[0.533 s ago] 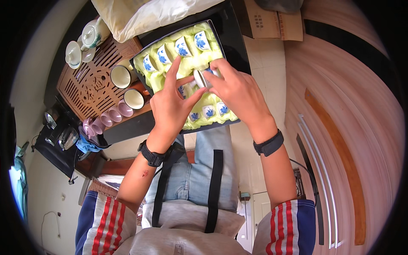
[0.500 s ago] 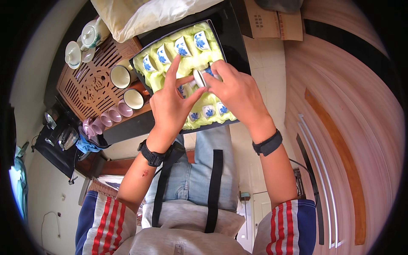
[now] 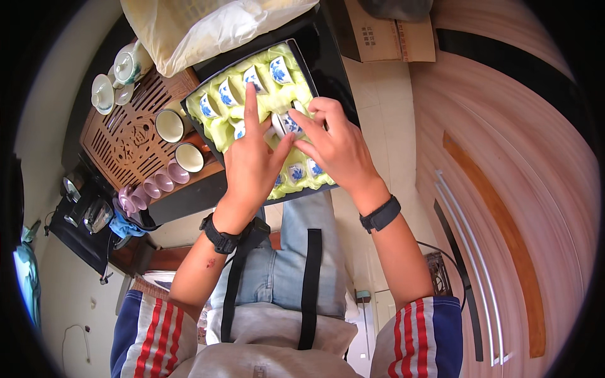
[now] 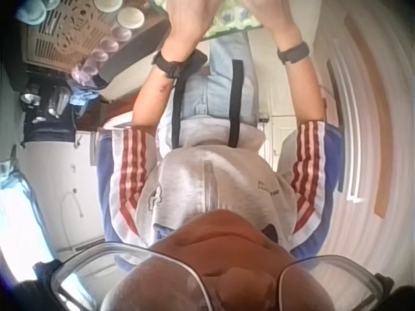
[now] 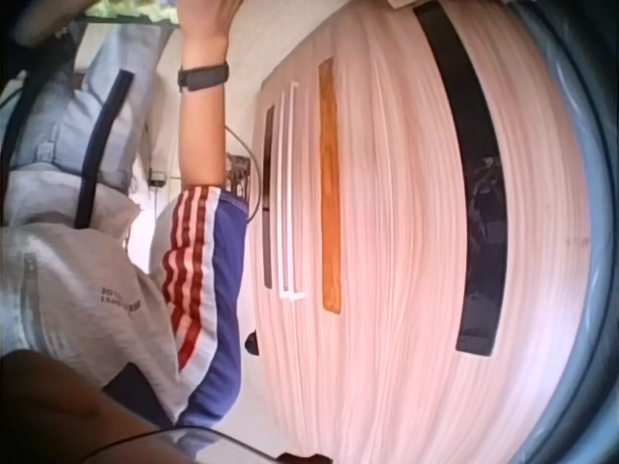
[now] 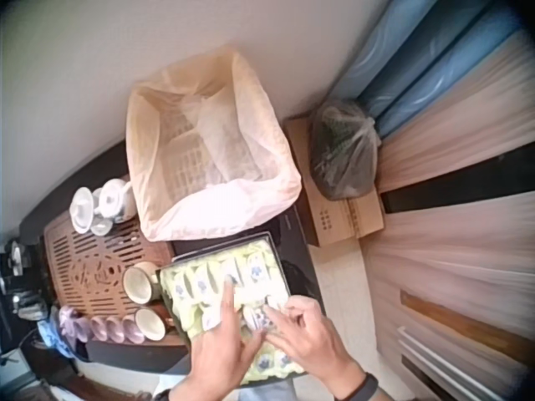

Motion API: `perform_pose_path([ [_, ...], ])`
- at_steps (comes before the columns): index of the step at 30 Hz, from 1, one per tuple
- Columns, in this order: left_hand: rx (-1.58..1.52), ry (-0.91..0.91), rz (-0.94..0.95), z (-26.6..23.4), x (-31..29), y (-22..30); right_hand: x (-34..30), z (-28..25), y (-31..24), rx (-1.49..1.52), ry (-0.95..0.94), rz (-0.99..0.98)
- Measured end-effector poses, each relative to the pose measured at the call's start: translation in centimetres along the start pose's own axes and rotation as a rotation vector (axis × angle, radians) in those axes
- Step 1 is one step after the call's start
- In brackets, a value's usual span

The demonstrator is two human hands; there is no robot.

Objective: The person wipes white cups with a cloth, places them into a storage box, and then puts the lid on the box.

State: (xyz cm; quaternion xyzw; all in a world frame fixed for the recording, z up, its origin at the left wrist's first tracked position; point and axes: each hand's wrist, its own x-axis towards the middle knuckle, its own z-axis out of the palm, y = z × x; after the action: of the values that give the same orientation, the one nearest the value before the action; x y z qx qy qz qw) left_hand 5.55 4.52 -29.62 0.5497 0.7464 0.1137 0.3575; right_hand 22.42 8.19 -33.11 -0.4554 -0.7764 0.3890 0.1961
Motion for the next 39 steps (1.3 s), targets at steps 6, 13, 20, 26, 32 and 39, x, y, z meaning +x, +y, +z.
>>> perform_pose_path([
  [6,-0.14,0.042,-0.062,0.2,-0.6,-0.1,-0.3,-0.6,-0.4,-0.391,0.083,-0.038],
  [13,-0.125,0.133,0.019,1.8,-2.0,-1.5,0.4,-1.1,-0.9,-0.418,-0.019,-0.036],
  [20,-0.167,0.206,0.124,2.0,-2.3,-2.6,3.2,-2.1,-2.7,-0.509,-0.165,-0.132],
  [26,-0.059,0.094,0.183,0.7,-2.2,-2.8,4.0,-1.8,-2.0,-0.571,-0.234,-0.182],
  [32,0.205,0.111,0.26,-0.1,-1.3,-3.0,3.8,-1.5,-0.6,-0.502,-0.217,-0.21],
  [39,0.209,0.063,0.267,-0.7,-0.2,-2.7,4.4,-1.7,0.4,-0.294,-0.204,-0.201],
])
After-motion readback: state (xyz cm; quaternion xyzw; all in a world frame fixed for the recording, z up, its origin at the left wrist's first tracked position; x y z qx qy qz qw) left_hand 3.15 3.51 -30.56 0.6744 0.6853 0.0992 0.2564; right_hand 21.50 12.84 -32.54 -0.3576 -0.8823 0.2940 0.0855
